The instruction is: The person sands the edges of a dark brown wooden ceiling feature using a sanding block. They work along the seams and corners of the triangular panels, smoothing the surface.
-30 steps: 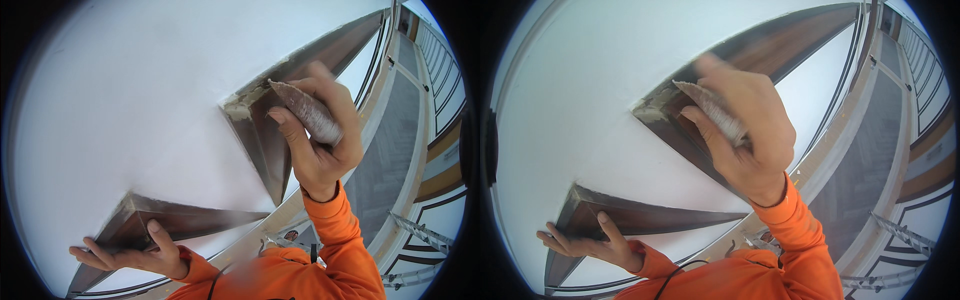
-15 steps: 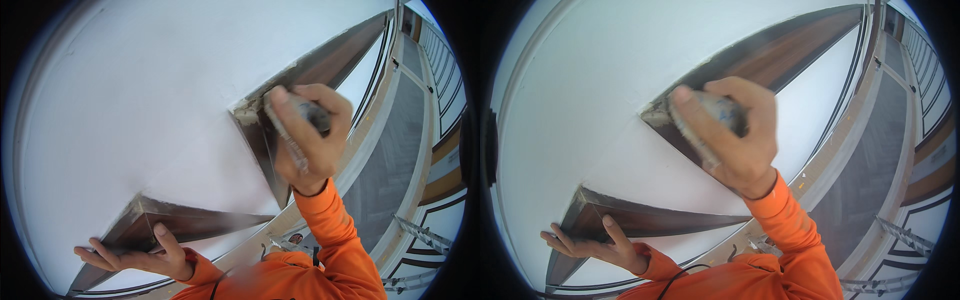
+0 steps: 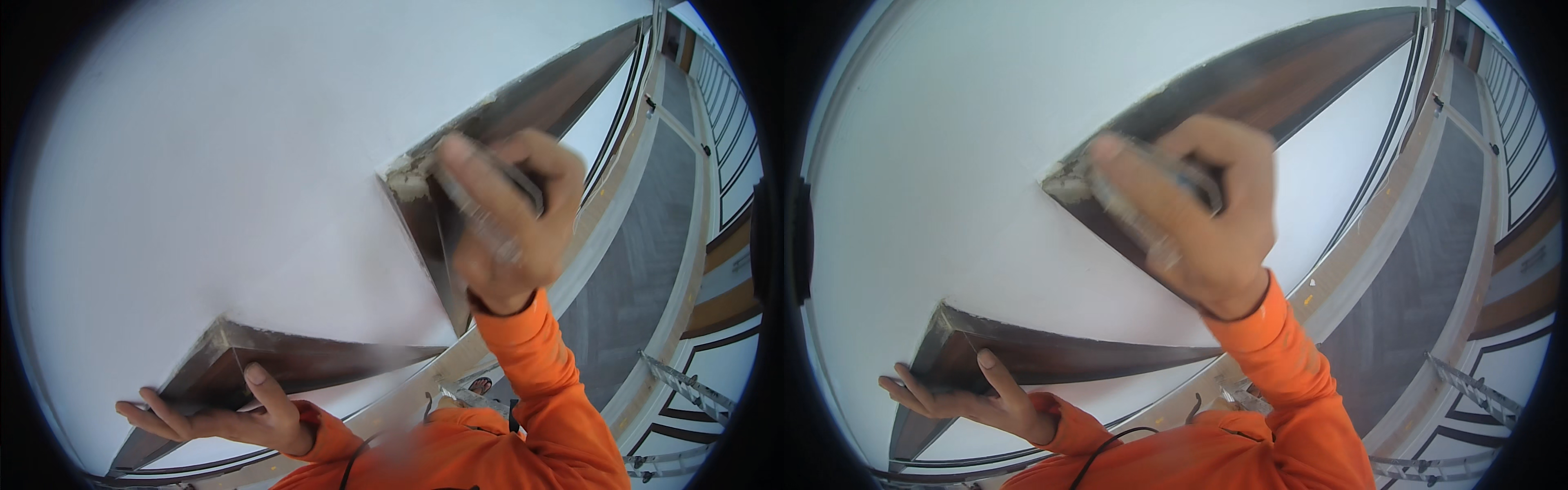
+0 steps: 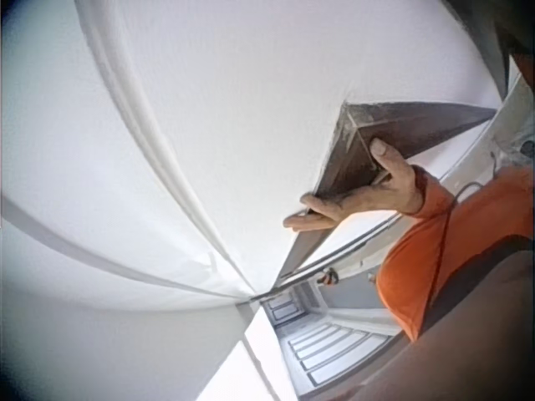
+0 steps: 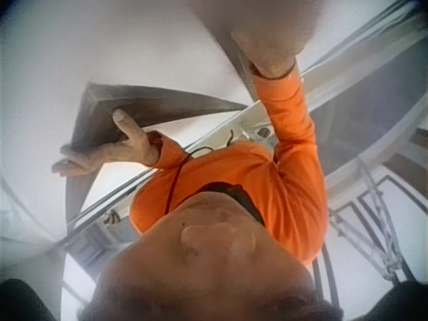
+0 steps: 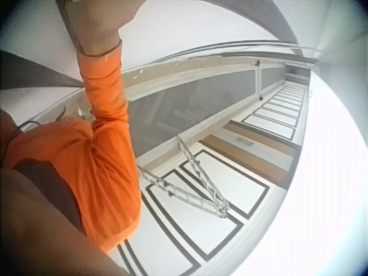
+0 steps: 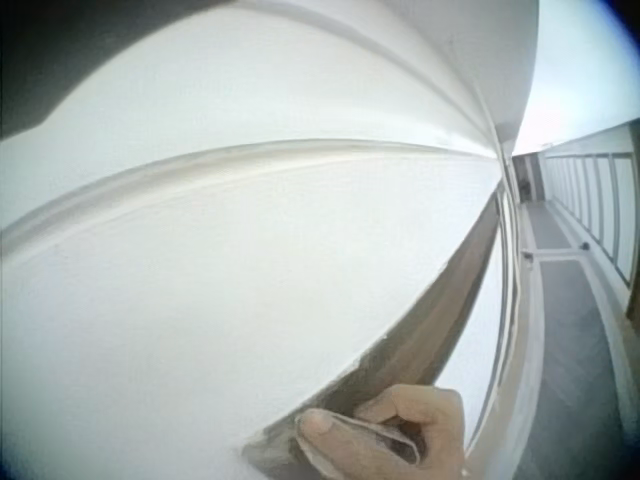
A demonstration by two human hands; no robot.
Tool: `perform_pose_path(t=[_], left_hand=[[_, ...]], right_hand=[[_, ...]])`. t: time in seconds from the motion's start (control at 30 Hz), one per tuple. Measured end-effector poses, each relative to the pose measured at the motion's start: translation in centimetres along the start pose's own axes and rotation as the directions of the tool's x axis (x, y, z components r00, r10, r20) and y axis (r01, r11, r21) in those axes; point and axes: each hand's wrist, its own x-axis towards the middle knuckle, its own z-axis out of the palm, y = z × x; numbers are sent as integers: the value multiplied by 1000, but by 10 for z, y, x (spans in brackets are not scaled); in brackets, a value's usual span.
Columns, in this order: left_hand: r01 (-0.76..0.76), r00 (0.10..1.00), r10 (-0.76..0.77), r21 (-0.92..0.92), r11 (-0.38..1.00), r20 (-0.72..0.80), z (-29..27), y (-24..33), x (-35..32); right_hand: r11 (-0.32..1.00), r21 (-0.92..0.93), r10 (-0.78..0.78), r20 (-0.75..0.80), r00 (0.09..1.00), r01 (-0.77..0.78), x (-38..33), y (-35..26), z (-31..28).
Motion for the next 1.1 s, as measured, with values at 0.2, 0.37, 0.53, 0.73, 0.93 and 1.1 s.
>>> perform_pose_path(t=[0.2, 0.37, 0.53, 0.73, 0.93, 1.1], left_hand=[[24, 1000, -23, -24, 999, 4, 0, 6, 1], [35, 999, -35, 21, 999, 13, 0, 2, -1], [38, 999, -38, 28, 999, 16, 1, 1, -1], [38, 999, -39, 47, 998, 18, 0, 0, -2], [33, 999, -34, 44, 999, 19, 1, -2, -2], [32, 999, -33, 39, 999, 13, 1, -2, -2]], right_hand=[[999, 14, 39, 65, 997, -40, -2, -3, -5], [1000, -14, 0, -47, 999, 0, -4, 2, 3], [1000, -12, -9, -111, 994, 8, -2, 3, 6], [1000, -6, 5, -188, 982, -6, 0, 2, 11], [1000, 11, -6, -222, 975, 9, 1, 8, 17], [1000, 11, -1, -133, 991, 3, -6, 9, 10]])
